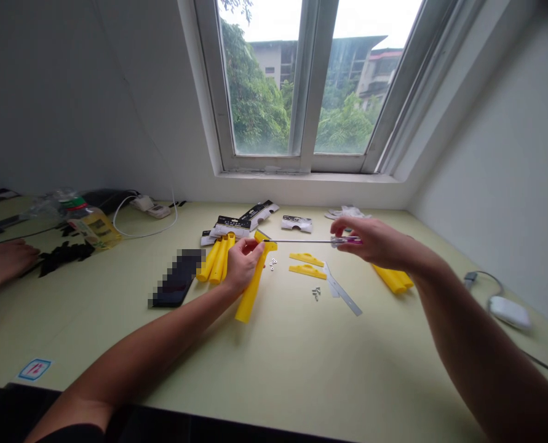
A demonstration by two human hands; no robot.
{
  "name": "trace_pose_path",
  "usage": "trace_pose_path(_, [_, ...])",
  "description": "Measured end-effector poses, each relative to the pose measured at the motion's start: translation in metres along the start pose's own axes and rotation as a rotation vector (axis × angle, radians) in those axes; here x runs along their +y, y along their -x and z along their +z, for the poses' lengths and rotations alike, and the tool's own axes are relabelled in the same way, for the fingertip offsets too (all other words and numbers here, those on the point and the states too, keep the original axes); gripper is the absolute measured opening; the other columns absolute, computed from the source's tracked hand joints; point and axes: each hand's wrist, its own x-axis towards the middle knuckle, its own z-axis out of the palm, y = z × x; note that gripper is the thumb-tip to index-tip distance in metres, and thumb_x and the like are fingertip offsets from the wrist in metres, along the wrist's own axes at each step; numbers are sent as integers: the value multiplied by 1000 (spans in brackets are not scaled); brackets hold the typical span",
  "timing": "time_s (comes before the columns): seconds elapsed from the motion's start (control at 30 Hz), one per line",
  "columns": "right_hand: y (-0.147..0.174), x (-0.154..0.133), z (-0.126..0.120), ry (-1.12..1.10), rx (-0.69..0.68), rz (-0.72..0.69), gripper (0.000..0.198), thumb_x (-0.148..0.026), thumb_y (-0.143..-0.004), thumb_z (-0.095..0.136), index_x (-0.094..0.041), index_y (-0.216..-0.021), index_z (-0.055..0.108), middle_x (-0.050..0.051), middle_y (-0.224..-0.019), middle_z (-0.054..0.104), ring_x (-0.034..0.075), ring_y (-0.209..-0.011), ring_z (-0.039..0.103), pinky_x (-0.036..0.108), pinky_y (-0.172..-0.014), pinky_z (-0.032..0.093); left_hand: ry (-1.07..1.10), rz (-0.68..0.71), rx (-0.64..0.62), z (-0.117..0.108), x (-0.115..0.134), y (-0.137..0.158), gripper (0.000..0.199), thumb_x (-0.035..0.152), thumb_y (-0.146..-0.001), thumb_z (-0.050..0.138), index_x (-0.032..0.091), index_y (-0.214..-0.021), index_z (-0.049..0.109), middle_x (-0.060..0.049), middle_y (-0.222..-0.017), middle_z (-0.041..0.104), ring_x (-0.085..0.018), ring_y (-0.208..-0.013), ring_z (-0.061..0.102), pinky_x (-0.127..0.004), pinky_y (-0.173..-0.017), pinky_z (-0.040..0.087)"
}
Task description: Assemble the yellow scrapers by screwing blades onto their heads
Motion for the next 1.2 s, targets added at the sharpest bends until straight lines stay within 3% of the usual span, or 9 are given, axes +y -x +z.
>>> trace_pose_path(0.2, [2,-13,2,-90,-10,-24,26,-40,-83,55,-25,-104,56,7,-110,59,18,-85,62,32,-76,50,-23,14,40,-5,-5,-6,37,43,-68,75,14,-83,58,-1,-72,60,-12,-56,57,-26,-46,54])
trace_pose_path(0.4, [11,-18,-7,-442,-126,-63,31,-36,-77,63,-23,-104,55,9,-115,57,20,-94,63,32,-78,55,-51,13,51,-7,-6,-11,37,43,-70,73,13,-85,58,-2,-74,59,-13,-58,58,-26,-46,54])
trace_pose_path(0.5, [9,-15,-8,-591,50,-25,36,-41,-76,68,-22,-101,51,7,-103,64,21,-91,67,35,-80,56,-28,22,41,-6,-5,-8,37,43,-68,74,14,-84,58,-2,-72,60,-12,-56,57,-26,-46,54])
trace_pose_path(0.6, [2,-10,-4,-682,290,35,48,-50,-74,69,-24,-106,45,7,-97,67,20,-73,69,34,-64,58,-10,22,26,-3,-5,-3,37,43,-67,76,14,-82,58,-1,-72,60,-12,-56,58,-25,-46,53])
trace_pose_path(0.73, [-7,2,4,-511,511,261,48,-60,-80,58,-21,-105,48,3,-66,61,17,-49,59,28,-43,46,3,6,24,0,-11,-1,36,42,-67,75,16,-81,54,0,-71,59,-12,-55,59,-25,-45,53])
trace_pose_path(0.9, [-17,15,17,-782,322,95,40,-50,-79,64,-25,-104,44,2,-90,58,11,-52,53,29,-46,47,2,26,90,0,-15,-4,34,40,-72,71,18,-84,48,2,-69,58,-11,-48,56,-23,-41,50])
trace_pose_path(0.97, [-21,19,23,-830,393,53,37,-50,-81,61,-25,-101,42,1,-90,57,11,-53,53,29,-48,48,-2,28,69,-1,-18,-5,34,40,-73,70,18,-84,47,2,-68,57,-11,-48,56,-23,-42,51])
trace_pose_path(1.07, [-25,26,31,-611,532,129,34,-52,-85,54,-23,-98,45,2,-81,56,11,-52,50,27,-46,44,-6,11,45,-2,-23,-6,34,42,-74,68,19,-84,46,2,-70,56,-11,-48,56,-24,-42,51])
trace_pose_path(1.2, [-24,33,35,-566,243,50,41,-46,-81,61,-24,-112,43,5,-97,59,11,-57,54,28,-51,47,5,30,129,-5,-28,-9,33,40,-75,68,19,-85,45,1,-77,54,-10,-53,57,-24,-42,52])
